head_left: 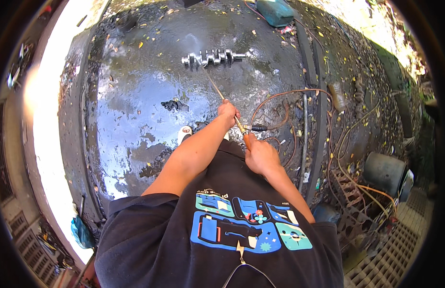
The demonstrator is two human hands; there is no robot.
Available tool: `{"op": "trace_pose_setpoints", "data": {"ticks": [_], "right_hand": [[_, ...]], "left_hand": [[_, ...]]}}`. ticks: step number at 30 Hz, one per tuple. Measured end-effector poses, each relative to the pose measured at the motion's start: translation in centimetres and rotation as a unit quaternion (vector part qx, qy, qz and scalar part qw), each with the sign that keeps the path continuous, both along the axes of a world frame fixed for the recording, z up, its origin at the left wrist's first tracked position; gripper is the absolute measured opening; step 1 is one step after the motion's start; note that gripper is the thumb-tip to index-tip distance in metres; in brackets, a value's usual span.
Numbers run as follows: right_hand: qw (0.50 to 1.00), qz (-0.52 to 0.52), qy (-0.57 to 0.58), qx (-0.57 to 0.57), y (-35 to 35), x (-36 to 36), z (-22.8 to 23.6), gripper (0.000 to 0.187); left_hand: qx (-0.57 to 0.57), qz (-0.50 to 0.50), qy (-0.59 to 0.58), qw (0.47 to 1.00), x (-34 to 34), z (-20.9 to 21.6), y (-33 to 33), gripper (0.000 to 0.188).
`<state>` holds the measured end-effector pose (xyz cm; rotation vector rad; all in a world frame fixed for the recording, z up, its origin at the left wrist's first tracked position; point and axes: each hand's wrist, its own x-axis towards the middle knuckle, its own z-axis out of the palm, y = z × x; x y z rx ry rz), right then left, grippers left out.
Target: The person uses a pressure washer to clean a metallic engine crankshaft lying on a wet concrete floor. They repeatedly spray the crankshaft from multiple angles, briefly lift and reposition it, and continue rinsing the surrounding area.
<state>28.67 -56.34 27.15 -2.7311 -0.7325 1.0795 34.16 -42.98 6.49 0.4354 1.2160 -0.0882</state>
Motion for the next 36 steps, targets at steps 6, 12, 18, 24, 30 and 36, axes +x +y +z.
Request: {"op": "trace_pose_setpoints", "data": {"ticks": [6, 12, 18, 24, 30, 36], "right_hand": [[0.999, -0.012, -0.025, -0.018, 2.5, -4.4, -0.3, 0.044], [0.985, -0.159, 0.053, 0.039, 8.5, -9.3, 0.6, 0.042], [0.946, -0.215, -0.115, 0.213, 12.3, -10.4, -2.5, 0.053], [0.977, -0.187, 0.074, 0.076, 18.0, -9.2, -5.6, 0.063], [0.988, -0.132, 0.063, 0.039, 20.2, -10.8, -5.2, 0.053], [0.987, -0.101, 0.076, 0.102, 20.4, -5.8, -6.5, 0.055]], "left_hand": [[-0.012, -0.049, 0.032, 0.998, -3.8, -1.1, 1.5, 0.035], [-0.033, -0.098, 0.018, 0.994, -8.1, -1.7, 7.4, 0.035], [-0.028, -0.129, 0.026, 0.991, -11.3, 0.0, 12.0, 0.036], [0.005, -0.14, 0.032, 0.99, -13.5, 0.9, 15.1, 0.033], [0.044, -0.175, -0.026, 0.983, -14.8, -0.6, 16.8, 0.029], [-0.032, -0.278, -0.167, 0.946, -14.9, 1.9, 19.8, 0.038]]}}
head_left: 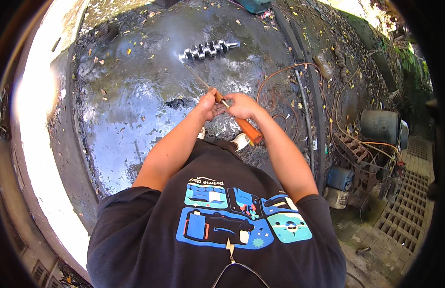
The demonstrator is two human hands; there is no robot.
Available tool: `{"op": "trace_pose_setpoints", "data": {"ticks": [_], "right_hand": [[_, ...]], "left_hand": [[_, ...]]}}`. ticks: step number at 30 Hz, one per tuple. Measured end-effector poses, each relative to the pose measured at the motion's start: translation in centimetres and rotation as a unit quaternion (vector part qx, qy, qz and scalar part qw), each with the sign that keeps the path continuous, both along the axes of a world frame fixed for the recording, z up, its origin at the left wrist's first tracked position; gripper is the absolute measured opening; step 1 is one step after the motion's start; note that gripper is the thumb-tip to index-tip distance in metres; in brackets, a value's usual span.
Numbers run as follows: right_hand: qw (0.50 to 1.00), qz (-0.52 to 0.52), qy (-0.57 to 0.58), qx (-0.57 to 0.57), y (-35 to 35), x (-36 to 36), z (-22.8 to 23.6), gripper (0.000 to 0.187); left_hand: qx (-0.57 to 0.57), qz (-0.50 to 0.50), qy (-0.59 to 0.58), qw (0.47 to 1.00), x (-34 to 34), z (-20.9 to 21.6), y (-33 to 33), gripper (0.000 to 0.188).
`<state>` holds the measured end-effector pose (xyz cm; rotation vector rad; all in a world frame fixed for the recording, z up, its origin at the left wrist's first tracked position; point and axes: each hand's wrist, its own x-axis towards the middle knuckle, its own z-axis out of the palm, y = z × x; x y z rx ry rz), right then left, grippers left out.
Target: The person uses a pressure washer to clean a metallic engine crankshaft lying on a wet concrete floor. They repeatedly spray the crankshaft from multiple angles, briefly lift and reposition it, and continue rinsing the surrounding area.
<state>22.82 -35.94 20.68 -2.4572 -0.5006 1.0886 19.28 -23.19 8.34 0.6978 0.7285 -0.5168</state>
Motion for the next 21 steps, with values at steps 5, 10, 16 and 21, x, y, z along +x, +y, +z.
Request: {"op": "trace_pose_setpoints", "data": {"ticks": [5, 10, 16, 21], "right_hand": [[0.994, -0.039, 0.088, 0.043, 2.2, 7.9, 0.3, 0.035], [0.996, -0.019, 0.088, -0.002, 5.7, 14.7, 0.7, 0.025], [0.991, -0.019, 0.128, -0.04, 8.6, 22.3, 1.2, 0.019], [0.98, -0.005, 0.192, -0.049, 11.6, 29.3, 1.4, 0.023]], "left_hand": [[0.067, -0.031, -0.091, 0.993, -1.0, 3.3, 5.6, 0.055], [0.25, 0.028, -0.063, 0.966, -8.8, 0.7, 14.9, 0.051], [0.298, 0.196, 0.221, 0.908, -29.8, -8.2, 21.9, 0.041], [0.222, 0.351, 0.381, 0.826, -43.6, -10.1, 16.0, 0.043]]}}
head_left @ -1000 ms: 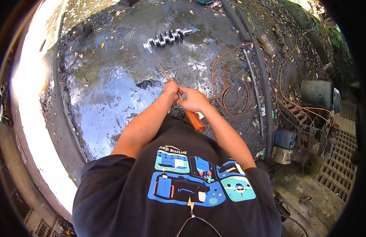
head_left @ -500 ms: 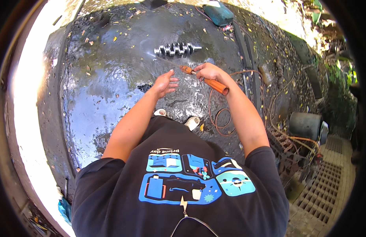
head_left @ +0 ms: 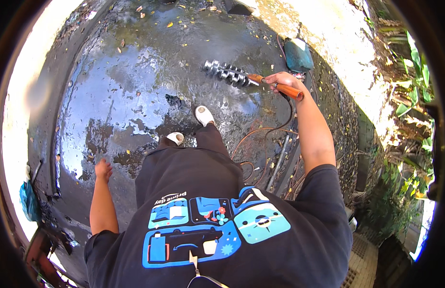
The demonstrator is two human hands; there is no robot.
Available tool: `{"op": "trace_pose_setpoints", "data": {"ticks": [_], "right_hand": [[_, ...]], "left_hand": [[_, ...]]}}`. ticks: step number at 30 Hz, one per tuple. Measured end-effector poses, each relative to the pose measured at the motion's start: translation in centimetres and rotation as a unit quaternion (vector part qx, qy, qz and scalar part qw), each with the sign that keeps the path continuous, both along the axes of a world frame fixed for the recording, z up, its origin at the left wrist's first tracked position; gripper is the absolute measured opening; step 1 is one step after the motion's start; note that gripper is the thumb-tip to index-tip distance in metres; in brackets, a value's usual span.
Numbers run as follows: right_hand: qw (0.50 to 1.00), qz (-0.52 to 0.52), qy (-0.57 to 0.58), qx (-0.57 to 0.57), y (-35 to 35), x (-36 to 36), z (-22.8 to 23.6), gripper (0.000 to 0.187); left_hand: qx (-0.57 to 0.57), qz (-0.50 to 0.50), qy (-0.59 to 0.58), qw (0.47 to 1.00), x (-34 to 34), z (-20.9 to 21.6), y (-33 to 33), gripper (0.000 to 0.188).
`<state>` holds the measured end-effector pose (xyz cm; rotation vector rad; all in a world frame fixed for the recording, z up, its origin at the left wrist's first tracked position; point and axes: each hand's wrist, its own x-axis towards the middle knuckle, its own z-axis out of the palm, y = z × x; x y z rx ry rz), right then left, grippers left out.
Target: The person uses a pressure washer to clean a metallic engine crankshaft lying on a wet concrete floor. They repeatedly spray the crankshaft from multiple angles, briefly lift and reposition it, and continue rinsing the surrounding area.
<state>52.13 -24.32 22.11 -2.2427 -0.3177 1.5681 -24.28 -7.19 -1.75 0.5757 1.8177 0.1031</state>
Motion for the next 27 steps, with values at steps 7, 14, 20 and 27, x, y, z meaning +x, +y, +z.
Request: {"op": "trace_pose_setpoints", "data": {"ticks": [7, 14, 20, 27], "right_hand": [[0.997, 0.073, 0.031, -0.006, 5.6, 10.0, -3.2, 0.028], [0.985, 0.099, 0.132, -0.049, 8.7, 17.0, -7.9, 0.026], [0.982, 0.096, 0.151, -0.063, 10.3, 18.7, -11.3, 0.029], [0.984, 0.087, 0.148, -0.053, 11.5, 19.6, -12.6, 0.024]], "left_hand": [[0.015, 0.159, 0.021, 0.987, 1.7, 3.8, -15.3, 0.051], [-0.02, 0.146, 0.012, 0.989, 14.1, 11.0, -27.8, 0.05], [-0.022, 0.22, 0.045, 0.974, 16.9, 14.8, -35.8, 0.048], [-0.041, 0.267, 0.085, 0.959, 19.4, 17.4, -40.9, 0.047]]}}
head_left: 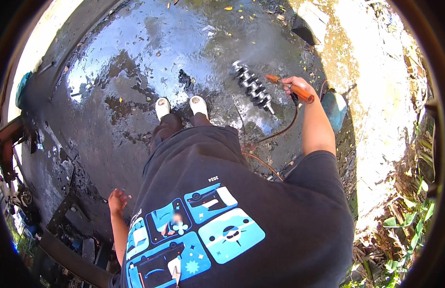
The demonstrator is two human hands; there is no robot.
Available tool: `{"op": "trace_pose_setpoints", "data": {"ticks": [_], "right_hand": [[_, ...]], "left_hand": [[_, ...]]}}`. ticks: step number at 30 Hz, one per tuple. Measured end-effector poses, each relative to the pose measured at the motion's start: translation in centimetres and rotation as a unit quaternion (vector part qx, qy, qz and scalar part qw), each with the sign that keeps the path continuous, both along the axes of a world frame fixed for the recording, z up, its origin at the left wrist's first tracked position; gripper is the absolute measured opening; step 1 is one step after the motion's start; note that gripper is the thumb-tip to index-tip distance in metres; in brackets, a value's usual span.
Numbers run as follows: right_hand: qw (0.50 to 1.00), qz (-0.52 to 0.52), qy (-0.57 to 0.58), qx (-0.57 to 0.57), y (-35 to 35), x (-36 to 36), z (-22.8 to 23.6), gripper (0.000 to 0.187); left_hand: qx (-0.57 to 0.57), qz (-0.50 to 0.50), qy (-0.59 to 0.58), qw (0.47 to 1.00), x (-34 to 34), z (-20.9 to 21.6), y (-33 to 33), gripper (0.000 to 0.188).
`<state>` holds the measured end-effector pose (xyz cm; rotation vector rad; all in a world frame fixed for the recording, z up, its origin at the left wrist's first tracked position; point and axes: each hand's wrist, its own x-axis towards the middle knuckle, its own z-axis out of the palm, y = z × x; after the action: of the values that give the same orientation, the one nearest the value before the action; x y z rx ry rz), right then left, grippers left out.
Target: The person uses a pressure washer to clean a metallic engine crankshaft lying on a wet concrete floor. They repeatedly spray the crankshaft from multiple angles, briefly lift and reposition it, and continue rinsing the surrounding area.
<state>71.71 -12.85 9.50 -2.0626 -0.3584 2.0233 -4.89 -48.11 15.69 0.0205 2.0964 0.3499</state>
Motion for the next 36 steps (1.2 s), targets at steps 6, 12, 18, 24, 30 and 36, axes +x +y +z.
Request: {"op": "trace_pose_setpoints", "data": {"ticks": [6, 12, 18, 24, 30, 36], "right_hand": [[1.0, 0.018, -0.009, -0.014, 1.4, -0.2, 0.8, 0.021], [0.997, 0.058, -0.035, -0.028, 3.0, -0.3, 0.8, 0.017], [0.996, 0.082, -0.028, 0.017, 3.9, -0.2, 1.0, 0.015], [0.998, 0.035, -0.046, 0.011, 4.7, -0.7, 1.7, 0.013], [0.998, 0.046, -0.05, 0.011, 5.6, -0.3, 1.1, 0.015], [0.997, 0.059, -0.049, 0.021, 5.6, 0.3, 0.6, 0.014]], "left_hand": [[0.007, -0.003, -0.017, 1.0, 2.0, 0.3, 0.6, 0.047], [0.034, -0.008, -0.001, 0.999, 2.2, 0.6, 0.5, 0.046], [0.022, -0.032, 0.002, 0.999, 1.8, 0.4, 0.0, 0.046], [0.028, -0.036, -0.001, 0.999, 2.6, 0.2, 0.1, 0.047], [0.03, -0.029, -0.001, 0.999, 3.5, 0.3, 0.0, 0.047], [0.035, -0.033, -0.009, 0.999, 4.1, 0.3, -0.3, 0.046]]}}
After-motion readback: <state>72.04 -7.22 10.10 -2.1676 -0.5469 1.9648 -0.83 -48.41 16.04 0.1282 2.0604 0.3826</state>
